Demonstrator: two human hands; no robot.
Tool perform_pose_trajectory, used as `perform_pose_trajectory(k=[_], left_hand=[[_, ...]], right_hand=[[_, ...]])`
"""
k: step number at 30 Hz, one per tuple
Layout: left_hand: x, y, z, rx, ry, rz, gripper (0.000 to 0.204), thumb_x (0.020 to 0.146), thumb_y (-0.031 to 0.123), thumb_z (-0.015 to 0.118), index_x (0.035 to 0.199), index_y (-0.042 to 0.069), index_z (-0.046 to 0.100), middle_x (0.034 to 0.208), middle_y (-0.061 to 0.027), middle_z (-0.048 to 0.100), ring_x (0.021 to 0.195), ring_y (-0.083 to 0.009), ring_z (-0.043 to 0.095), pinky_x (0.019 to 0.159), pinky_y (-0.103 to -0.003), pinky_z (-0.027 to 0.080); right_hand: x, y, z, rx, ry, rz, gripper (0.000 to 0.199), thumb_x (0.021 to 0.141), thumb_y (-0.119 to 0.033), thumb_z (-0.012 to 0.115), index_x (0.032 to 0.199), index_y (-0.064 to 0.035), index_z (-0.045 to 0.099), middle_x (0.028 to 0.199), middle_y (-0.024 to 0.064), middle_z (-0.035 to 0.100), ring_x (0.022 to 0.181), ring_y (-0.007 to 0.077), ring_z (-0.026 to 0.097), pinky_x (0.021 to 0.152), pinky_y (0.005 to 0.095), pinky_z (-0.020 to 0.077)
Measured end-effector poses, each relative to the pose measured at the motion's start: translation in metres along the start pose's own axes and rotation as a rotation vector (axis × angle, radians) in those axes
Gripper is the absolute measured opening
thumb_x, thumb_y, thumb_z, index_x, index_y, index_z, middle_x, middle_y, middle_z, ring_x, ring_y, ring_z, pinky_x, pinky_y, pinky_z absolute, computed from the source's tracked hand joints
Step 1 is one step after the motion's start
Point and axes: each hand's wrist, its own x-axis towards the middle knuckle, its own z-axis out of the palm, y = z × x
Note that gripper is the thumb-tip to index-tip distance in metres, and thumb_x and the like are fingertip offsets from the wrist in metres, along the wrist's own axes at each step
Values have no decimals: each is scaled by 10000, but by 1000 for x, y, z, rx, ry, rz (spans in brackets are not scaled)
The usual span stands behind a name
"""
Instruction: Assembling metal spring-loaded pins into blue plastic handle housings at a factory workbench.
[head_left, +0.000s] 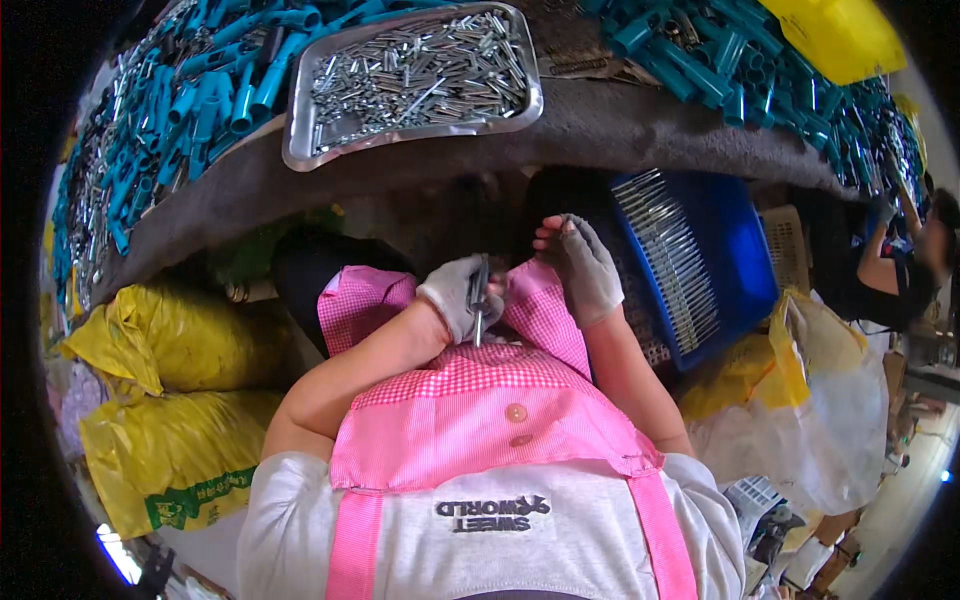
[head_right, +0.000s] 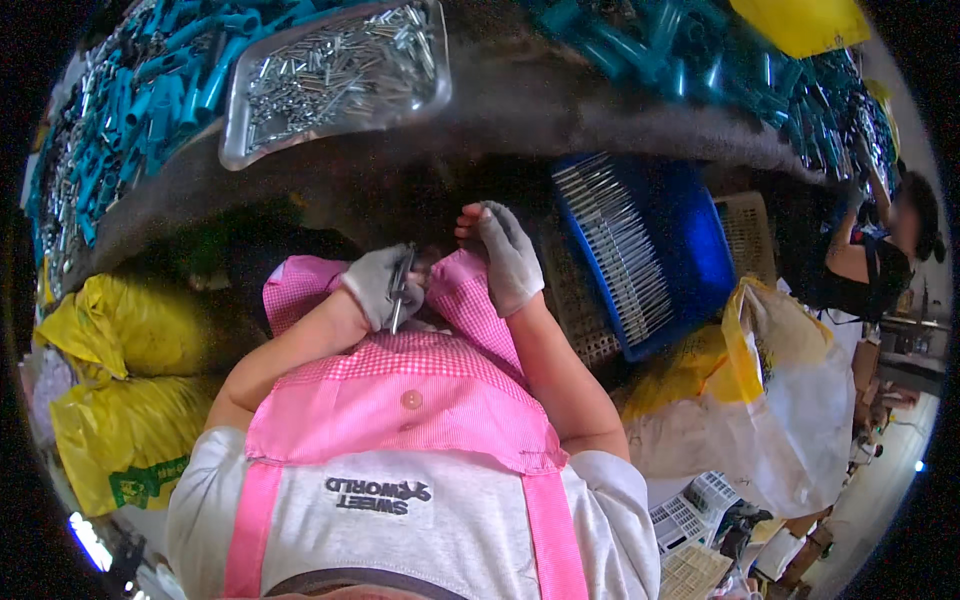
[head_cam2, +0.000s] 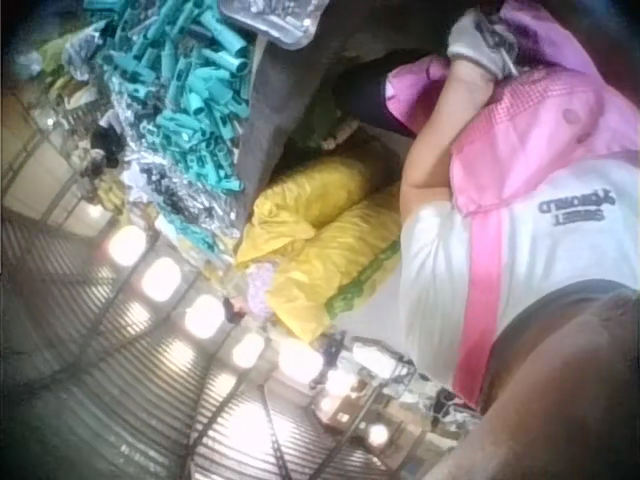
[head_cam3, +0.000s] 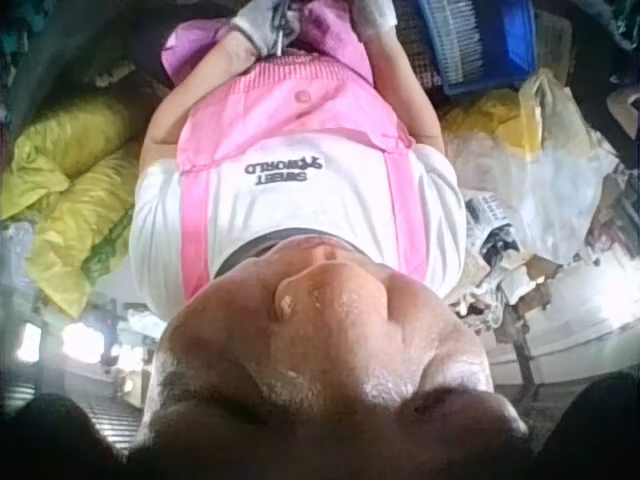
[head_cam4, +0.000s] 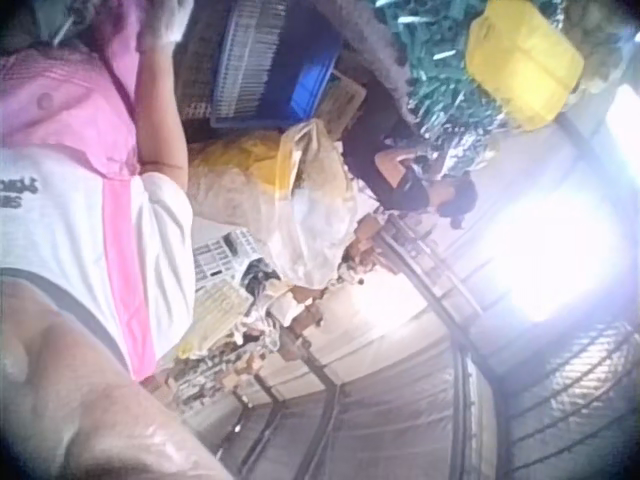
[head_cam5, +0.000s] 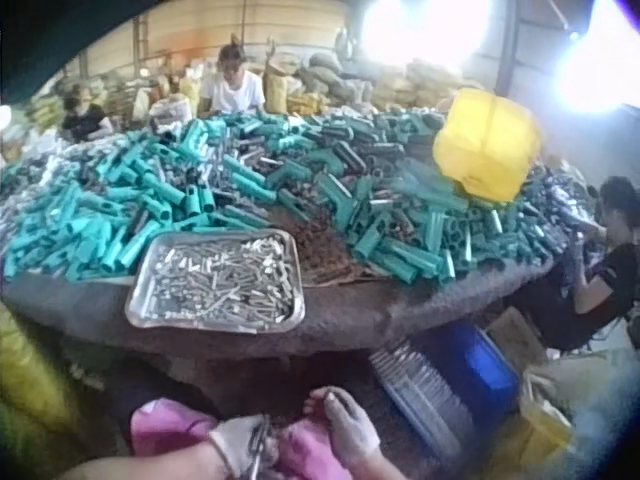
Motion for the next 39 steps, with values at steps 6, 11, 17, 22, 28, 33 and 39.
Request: perform_pose_trajectory(k=[6,11,17,22,28,33,39], left_hand=[[-8,-10,23,435,-144,32,274,962,265,362,1135,73,455,701,-22,468,526,-99,443,431,-228,409],[-15,-23,43,911,-225,205,321,927,210,452,1207,53,465,829,-32,568,569,-90,526,442,-181,397],[2,-25,41,1232,-238,283,318,907,164,500,1202,48,464,879,-50,596,560,-80,530,431,-176,380],[3,-31,49,997,-247,224,212,926,231,488,1070,82,533,797,-37,588,459,-68,434,372,-187,296],[12,-20,39,729,-97,83,205,915,216,519,1108,152,494,849,-66,612,543,-121,557,381,-180,352],[15,-10,35,649,-104,94,167,922,188,505,1087,174,482,867,-77,610,560,-134,575,385,-178,369],[19,-1,35,638,-142,64,135,926,191,497,1061,197,486,861,-73,607,541,-130,553,388,-180,360]], right_hand=[[-21,14,-24,102,60,14,252,963,-221,429,1092,-27,522,989,88,586,913,184,561,863,325,440],[-25,9,-32,417,-112,54,282,932,-239,497,1113,-23,510,1008,90,593,941,197,562,881,326,433],[-30,0,-40,443,-78,59,297,859,-166,620,1097,-14,525,943,61,593,874,149,569,808,278,472],[-19,21,-47,471,29,105,241,855,-149,624,1050,-22,558,901,23,587,794,93,542,744,219,463],[2,10,-89,147,202,-38,199,879,-190,579,993,-27,575,879,66,605,771,127,570,664,248,489],[36,-2,-182,-1331,943,-251,215,785,-278,648,941,-131,661,1033,117,591,899,273,588,767,376,491],[54,4,-179,-1616,953,-48,279,738,-454,628,862,-217,707,1032,67,587,1020,286,512,859,406,423]])
